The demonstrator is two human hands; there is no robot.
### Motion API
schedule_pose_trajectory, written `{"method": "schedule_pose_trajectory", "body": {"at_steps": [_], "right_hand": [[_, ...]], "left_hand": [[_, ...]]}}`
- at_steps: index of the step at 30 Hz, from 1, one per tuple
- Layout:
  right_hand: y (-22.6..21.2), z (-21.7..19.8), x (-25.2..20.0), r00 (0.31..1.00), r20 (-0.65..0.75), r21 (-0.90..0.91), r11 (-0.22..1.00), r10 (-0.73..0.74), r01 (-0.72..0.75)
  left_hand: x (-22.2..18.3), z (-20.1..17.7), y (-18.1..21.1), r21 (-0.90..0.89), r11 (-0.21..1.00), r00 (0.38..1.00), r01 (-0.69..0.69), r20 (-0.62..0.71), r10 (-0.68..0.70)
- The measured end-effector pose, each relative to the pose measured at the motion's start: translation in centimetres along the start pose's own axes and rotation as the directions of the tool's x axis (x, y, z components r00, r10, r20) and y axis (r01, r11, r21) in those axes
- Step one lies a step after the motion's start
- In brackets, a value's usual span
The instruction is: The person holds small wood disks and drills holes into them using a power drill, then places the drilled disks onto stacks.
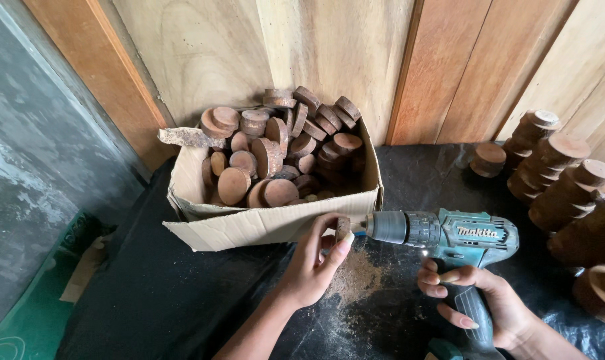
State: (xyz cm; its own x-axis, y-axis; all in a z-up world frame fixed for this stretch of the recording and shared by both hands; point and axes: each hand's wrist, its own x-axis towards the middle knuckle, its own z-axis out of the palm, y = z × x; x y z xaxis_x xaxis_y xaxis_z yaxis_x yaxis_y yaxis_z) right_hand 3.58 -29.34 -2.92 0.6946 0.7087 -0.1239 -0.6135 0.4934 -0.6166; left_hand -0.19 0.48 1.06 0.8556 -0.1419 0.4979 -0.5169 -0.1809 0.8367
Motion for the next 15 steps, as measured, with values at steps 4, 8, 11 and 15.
{"method": "schedule_pose_trajectory", "body": {"at_steps": [4, 8, 11, 15], "right_hand": [[-0.1, -0.1, -0.1, 1.0, -0.018, 0.005, 1.0, 0.0, 0.0], [-0.2, -0.6, -0.2, 0.999, -0.001, 0.009, 0.999, -0.052, 0.052], [-0.4, -0.2, -0.3, 0.997, 0.02, 0.057, 0.995, -0.08, 0.079], [-0.8, 0.6, -0.6, 0.984, 0.033, 0.058, 0.983, -0.174, 0.172]], "left_hand": [[0.1, 0.2, -0.4, 0.012, 1.0, 1.0, -0.006, -0.027, 0.006], [0.0, 0.0, -0.5, -0.103, 0.995, 0.996, 0.01, -0.083, -0.019], [0.2, -0.4, 0.1, -0.225, 0.97, 0.992, 0.094, -0.065, -0.111], [0.2, -1.2, -0.5, -0.587, 0.8, 0.992, 0.124, 0.057, -0.112]]}}
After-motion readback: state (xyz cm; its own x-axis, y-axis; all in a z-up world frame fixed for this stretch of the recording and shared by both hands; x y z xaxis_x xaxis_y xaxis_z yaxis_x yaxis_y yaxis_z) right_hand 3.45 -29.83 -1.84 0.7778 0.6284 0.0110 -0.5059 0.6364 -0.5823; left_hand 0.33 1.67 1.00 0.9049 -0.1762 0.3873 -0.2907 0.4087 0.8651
